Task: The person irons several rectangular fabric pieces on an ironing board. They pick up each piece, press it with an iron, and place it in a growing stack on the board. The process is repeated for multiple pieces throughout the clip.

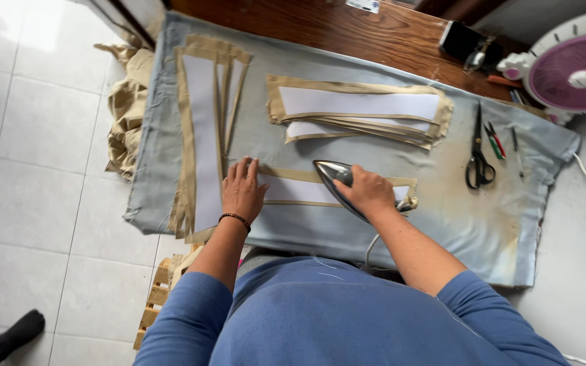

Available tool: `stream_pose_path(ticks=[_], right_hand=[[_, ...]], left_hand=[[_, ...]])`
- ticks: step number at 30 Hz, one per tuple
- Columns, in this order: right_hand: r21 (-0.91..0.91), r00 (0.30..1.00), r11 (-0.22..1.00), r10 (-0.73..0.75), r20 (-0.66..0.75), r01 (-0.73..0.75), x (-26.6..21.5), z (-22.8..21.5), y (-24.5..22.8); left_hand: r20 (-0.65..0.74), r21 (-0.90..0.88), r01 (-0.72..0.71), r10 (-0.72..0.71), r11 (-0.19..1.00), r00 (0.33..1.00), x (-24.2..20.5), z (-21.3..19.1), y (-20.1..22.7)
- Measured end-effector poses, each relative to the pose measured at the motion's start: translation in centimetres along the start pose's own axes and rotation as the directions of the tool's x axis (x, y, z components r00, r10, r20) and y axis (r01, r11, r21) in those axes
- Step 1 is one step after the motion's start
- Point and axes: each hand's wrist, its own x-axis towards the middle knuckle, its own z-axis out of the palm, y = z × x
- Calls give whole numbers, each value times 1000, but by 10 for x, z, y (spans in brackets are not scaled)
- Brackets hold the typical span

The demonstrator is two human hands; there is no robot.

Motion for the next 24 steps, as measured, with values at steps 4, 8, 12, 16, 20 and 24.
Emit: stream_pose_path(ticks=[4, 8, 12, 16, 20, 24], right_hand=[[16, 987, 988, 154, -40, -154, -12, 6, 74], [66, 930, 936, 352, -103, -347, -30, 12, 140], [101, 880, 895, 445, -163, -434, -39, 32, 199], [170, 815, 876, 482, -322, -451, -48, 37, 226], [-379, 703, 917, -187, -686, -126, -31, 48, 205], [-158, 956, 987, -77, -284, 32, 6, 103, 179]], left_hand=[[38, 64, 20, -23, 998, 999, 7, -13, 15], [102, 114, 104, -115, 988, 988, 13, -3, 11], [66, 43, 185, -187, 982, 980, 11, -6, 13], [53, 5, 176, -176, 984, 983, 6, 9, 7], [29, 61, 159, -161, 985, 986, 1, 20, -3], [31, 63, 187, -190, 980, 981, -9, 13, 0]])
